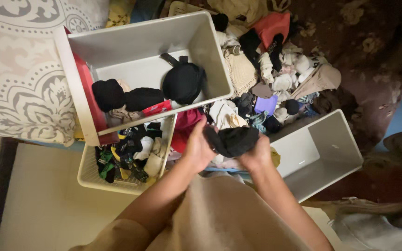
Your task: The person sorts socks from a pile by pairing them and placing them into drawers.
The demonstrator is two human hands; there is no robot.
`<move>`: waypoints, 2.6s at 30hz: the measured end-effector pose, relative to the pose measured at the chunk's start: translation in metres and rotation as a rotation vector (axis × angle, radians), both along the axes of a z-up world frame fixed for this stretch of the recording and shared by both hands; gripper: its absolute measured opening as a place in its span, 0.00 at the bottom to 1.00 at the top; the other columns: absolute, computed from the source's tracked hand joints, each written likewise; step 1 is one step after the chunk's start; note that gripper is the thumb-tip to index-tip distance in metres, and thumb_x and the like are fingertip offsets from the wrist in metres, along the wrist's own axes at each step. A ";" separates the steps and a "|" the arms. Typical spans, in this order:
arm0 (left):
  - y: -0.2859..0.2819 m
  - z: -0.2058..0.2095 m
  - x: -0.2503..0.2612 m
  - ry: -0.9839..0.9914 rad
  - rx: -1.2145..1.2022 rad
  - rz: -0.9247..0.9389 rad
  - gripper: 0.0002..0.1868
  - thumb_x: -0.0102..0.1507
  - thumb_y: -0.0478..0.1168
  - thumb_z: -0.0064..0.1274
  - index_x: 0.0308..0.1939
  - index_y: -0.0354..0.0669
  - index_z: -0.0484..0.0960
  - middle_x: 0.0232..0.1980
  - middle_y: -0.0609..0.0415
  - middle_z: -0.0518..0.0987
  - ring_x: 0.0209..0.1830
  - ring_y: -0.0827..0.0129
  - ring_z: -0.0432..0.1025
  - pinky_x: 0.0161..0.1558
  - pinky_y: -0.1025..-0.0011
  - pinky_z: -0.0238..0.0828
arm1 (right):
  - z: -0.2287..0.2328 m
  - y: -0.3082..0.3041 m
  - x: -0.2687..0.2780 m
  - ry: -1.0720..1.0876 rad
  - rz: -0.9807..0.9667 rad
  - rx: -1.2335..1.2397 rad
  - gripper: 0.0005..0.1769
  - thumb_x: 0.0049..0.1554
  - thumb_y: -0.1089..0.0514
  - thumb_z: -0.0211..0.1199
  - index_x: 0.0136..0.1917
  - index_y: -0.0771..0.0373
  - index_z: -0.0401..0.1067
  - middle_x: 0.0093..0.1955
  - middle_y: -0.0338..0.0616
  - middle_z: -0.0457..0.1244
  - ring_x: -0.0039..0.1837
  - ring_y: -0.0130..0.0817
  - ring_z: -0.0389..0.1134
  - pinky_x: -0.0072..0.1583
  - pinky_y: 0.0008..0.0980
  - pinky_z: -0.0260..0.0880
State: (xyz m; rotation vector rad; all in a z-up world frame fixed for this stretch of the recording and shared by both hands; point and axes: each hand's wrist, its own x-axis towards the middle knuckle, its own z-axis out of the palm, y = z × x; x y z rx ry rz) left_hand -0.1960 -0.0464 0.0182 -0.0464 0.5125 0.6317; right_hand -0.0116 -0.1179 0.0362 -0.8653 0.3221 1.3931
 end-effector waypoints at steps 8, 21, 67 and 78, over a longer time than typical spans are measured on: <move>-0.003 0.029 -0.062 0.837 1.215 -0.045 0.17 0.62 0.36 0.60 0.53 0.37 0.76 0.52 0.50 0.79 0.51 0.66 0.77 0.50 0.71 0.75 | 0.062 -0.006 -0.034 -0.242 0.025 0.086 0.16 0.63 0.57 0.46 0.58 0.66 0.68 0.56 0.49 0.67 0.59 0.42 0.69 0.65 0.42 0.69; -0.011 0.069 -0.091 0.059 0.065 0.024 0.20 0.66 0.48 0.55 0.56 0.37 0.78 0.56 0.48 0.83 0.57 0.58 0.78 0.60 0.55 0.75 | 0.069 -0.036 -0.064 -0.276 0.018 0.265 0.10 0.67 0.61 0.54 0.61 0.63 0.68 0.58 0.43 0.67 0.63 0.37 0.69 0.69 0.39 0.68; 0.008 -0.042 -0.159 0.425 -0.041 0.064 0.16 0.64 0.30 0.46 0.56 0.35 0.74 0.58 0.43 0.77 0.59 0.54 0.72 0.60 0.57 0.68 | -0.327 -0.053 -0.111 -0.791 0.692 -0.245 0.08 0.55 0.61 0.67 0.48 0.60 0.71 0.45 0.48 0.68 0.46 0.36 0.70 0.51 0.35 0.70; -0.009 0.030 -0.120 0.382 0.367 -0.174 0.20 0.57 0.22 0.40 0.49 0.44 0.76 0.52 0.47 0.81 0.53 0.59 0.75 0.55 0.61 0.72 | 0.029 -0.089 -0.055 -0.278 0.093 0.343 0.19 0.46 0.80 0.57 0.38 0.58 0.58 0.48 0.48 0.63 0.50 0.40 0.67 0.51 0.34 0.67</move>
